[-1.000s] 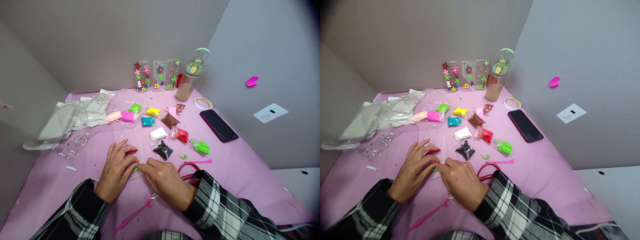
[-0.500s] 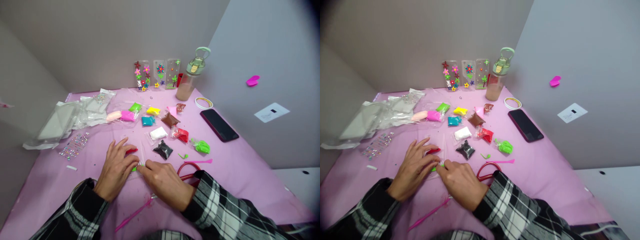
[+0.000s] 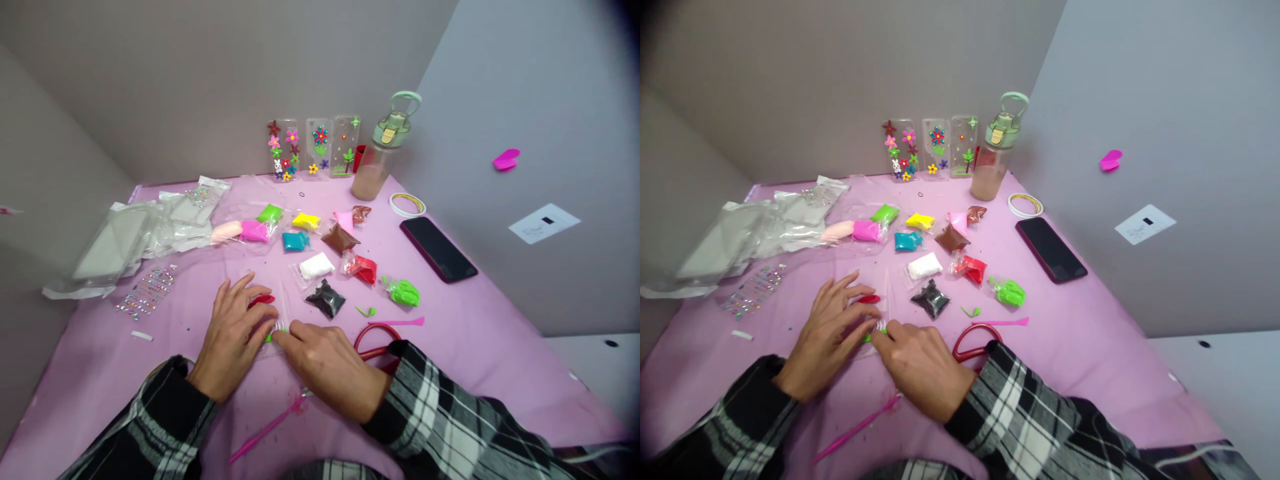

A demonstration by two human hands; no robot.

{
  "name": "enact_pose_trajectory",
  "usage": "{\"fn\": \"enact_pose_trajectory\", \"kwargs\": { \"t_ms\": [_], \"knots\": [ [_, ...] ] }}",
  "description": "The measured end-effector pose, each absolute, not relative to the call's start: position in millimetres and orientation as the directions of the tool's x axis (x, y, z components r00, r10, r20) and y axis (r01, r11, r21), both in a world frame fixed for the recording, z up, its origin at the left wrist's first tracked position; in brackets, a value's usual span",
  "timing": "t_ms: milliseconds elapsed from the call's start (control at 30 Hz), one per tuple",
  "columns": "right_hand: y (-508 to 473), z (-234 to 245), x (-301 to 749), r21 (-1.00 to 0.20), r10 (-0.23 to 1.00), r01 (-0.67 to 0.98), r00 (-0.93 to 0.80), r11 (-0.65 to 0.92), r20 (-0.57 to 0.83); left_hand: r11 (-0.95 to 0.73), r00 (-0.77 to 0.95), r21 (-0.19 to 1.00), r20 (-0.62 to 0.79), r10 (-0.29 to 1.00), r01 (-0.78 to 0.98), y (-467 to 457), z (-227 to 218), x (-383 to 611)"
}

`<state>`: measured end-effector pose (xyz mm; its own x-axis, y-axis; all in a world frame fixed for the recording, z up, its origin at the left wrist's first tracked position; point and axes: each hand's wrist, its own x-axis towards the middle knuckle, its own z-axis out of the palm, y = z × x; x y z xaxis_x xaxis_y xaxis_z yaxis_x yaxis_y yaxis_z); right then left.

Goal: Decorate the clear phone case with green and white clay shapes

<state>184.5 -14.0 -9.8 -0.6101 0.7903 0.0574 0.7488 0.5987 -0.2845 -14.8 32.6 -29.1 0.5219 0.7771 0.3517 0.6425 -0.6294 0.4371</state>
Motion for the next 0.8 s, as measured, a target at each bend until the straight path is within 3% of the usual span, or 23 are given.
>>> {"fn": "enact_pose_trajectory", "kwargs": {
  "t_ms": [800],
  "knots": [
    [-13.8,-10.6,185.0,-0.256,0.780,0.743,-0.620,0.619,0.085,-0.515,0.412,0.634,0.319,0.854,0.577,39.4,-35.7,-14.0]
  ]
}}
